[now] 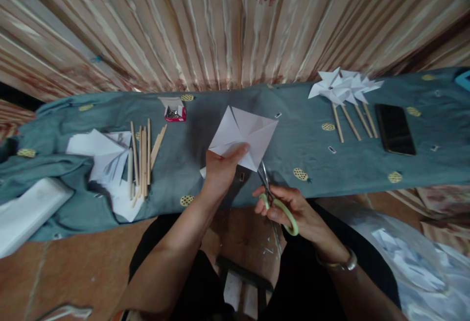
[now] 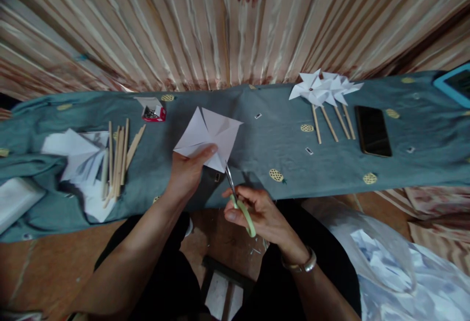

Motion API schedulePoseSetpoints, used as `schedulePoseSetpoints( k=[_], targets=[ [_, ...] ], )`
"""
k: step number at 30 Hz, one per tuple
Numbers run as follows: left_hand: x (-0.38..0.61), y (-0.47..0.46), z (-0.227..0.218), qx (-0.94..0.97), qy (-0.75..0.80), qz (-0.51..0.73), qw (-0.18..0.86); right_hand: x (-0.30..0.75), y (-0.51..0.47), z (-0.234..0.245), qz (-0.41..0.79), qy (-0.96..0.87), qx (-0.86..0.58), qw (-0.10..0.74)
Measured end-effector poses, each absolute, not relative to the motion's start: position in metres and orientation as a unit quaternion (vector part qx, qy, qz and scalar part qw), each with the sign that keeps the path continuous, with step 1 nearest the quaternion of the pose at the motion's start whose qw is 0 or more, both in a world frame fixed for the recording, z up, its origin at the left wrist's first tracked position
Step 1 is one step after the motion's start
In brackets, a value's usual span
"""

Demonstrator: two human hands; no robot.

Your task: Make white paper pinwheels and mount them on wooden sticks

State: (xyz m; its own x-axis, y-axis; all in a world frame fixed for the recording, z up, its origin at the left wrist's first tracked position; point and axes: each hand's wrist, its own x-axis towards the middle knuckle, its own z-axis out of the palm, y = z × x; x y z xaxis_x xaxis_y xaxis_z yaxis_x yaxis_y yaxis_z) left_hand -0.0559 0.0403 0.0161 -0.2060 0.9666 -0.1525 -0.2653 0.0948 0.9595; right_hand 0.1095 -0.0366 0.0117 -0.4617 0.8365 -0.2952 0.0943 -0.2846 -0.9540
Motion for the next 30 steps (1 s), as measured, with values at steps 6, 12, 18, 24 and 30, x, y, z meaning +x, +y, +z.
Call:
schedulePoseSetpoints(
  k=[6,12,18,24,30],
  targets=[
    [-0.053,0.039,0.014,0.337,0.518,0.580,0.531,0.103,-0.034,0.012,0.668,-0.521,-0.459,0.267],
    [-0.054,0.038,0.012,0.343,0.524,0.572,0.530,0.104,-0.034,0.008,0.663,-0.523,-0.459,0.275],
    [-0.053,0.037,0.009,0.348,0.516,0.581,0.525,0.103,-0.033,0.006,0.658,-0.522,-0.465,0.279],
    [-0.053,0.037,0.010,0.342,0.518,0.578,0.530,0.103,-0.034,0.005,0.668,-0.511,-0.462,0.280],
    [-0.054,0.038,0.010,0.341,0.528,0.569,0.529,0.104,-0.035,0.001,0.660,-0.514,-0.466,0.290]
  ],
)
